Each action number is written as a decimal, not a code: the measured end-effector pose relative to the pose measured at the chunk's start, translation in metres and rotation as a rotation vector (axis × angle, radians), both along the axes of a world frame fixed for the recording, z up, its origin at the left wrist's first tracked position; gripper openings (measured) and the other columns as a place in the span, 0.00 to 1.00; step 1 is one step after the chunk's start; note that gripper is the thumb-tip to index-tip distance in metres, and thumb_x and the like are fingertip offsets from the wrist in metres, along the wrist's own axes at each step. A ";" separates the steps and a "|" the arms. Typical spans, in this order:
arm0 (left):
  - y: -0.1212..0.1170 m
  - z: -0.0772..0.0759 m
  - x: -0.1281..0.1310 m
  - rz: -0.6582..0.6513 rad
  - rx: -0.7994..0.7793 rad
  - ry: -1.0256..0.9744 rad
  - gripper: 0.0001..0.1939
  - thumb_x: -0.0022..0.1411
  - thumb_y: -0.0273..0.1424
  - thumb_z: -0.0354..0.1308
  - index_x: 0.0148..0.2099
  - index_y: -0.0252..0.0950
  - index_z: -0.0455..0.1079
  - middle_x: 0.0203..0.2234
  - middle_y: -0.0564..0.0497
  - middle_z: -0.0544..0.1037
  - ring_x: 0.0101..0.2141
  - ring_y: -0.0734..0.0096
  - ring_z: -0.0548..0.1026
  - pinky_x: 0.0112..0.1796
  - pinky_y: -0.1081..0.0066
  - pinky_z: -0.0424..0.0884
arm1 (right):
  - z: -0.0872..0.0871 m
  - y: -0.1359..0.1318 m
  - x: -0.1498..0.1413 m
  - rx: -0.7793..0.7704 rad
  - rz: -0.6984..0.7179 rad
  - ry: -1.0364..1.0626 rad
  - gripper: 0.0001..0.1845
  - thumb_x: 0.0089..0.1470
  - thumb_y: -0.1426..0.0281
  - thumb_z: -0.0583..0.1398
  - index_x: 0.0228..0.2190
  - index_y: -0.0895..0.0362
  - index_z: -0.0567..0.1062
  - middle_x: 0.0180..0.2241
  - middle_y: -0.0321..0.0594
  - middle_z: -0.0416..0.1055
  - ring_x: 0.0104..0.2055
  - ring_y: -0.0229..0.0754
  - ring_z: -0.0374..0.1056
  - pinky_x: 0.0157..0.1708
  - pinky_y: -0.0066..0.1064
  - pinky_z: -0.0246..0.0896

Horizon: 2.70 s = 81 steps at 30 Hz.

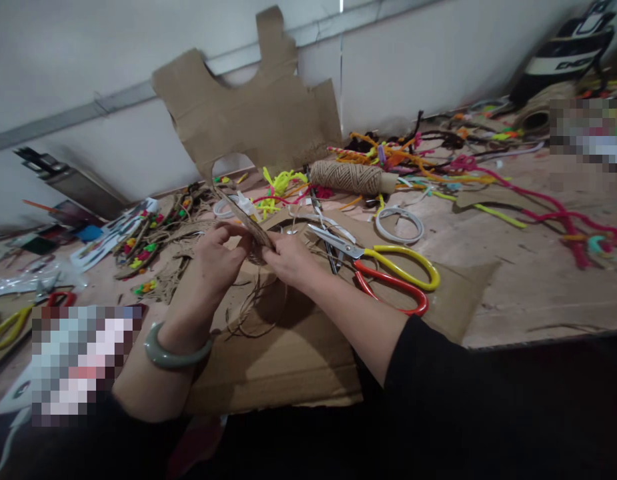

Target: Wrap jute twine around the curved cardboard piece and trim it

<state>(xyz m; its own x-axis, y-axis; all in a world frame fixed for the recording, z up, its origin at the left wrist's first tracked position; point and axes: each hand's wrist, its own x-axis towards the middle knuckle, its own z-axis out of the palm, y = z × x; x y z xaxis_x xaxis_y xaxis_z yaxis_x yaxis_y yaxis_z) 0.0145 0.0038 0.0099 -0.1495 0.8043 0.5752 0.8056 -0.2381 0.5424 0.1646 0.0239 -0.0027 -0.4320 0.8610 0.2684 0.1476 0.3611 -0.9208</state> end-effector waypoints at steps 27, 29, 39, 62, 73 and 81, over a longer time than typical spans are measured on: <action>0.001 -0.003 -0.007 -0.113 -0.159 -0.301 0.05 0.50 0.32 0.60 0.30 0.37 0.73 0.23 0.52 0.77 0.28 0.70 0.74 0.31 0.71 0.69 | -0.015 0.012 -0.005 -0.224 0.063 0.231 0.10 0.47 0.68 0.57 0.34 0.58 0.69 0.31 0.37 0.69 0.33 0.38 0.63 0.35 0.31 0.62; 0.001 -0.002 -0.006 -0.129 -0.147 -0.326 0.04 0.49 0.31 0.60 0.30 0.37 0.72 0.23 0.53 0.76 0.28 0.71 0.73 0.32 0.71 0.69 | -0.013 0.010 -0.005 -0.251 0.069 0.254 0.10 0.46 0.68 0.58 0.33 0.58 0.70 0.30 0.36 0.68 0.33 0.38 0.63 0.35 0.31 0.61; -0.007 0.006 0.001 -0.246 -0.176 -0.338 0.03 0.48 0.30 0.59 0.27 0.37 0.69 0.22 0.55 0.73 0.26 0.74 0.70 0.32 0.72 0.67 | -0.004 0.007 0.000 -0.363 -0.021 0.307 0.13 0.42 0.65 0.62 0.30 0.60 0.74 0.28 0.35 0.70 0.31 0.38 0.64 0.36 0.32 0.59; -0.006 0.004 0.000 -0.243 -0.286 -0.454 0.03 0.47 0.29 0.59 0.28 0.37 0.69 0.21 0.56 0.72 0.24 0.74 0.69 0.28 0.74 0.66 | -0.014 0.011 -0.002 -0.332 0.007 0.316 0.11 0.45 0.67 0.61 0.34 0.59 0.74 0.32 0.37 0.73 0.34 0.39 0.66 0.38 0.32 0.62; -0.005 0.003 -0.005 -0.279 -0.289 -0.426 0.02 0.47 0.28 0.59 0.27 0.37 0.68 0.21 0.56 0.70 0.24 0.74 0.67 0.28 0.74 0.64 | -0.011 0.010 0.001 -0.392 0.066 0.276 0.10 0.44 0.67 0.61 0.30 0.60 0.73 0.28 0.36 0.71 0.30 0.37 0.64 0.33 0.30 0.60; -0.007 0.005 -0.004 -0.238 -0.256 -0.296 0.02 0.50 0.29 0.58 0.29 0.37 0.70 0.23 0.54 0.73 0.28 0.72 0.71 0.31 0.72 0.67 | -0.012 0.009 0.000 -0.389 0.047 0.290 0.10 0.45 0.68 0.61 0.31 0.59 0.73 0.29 0.36 0.71 0.30 0.38 0.66 0.31 0.30 0.62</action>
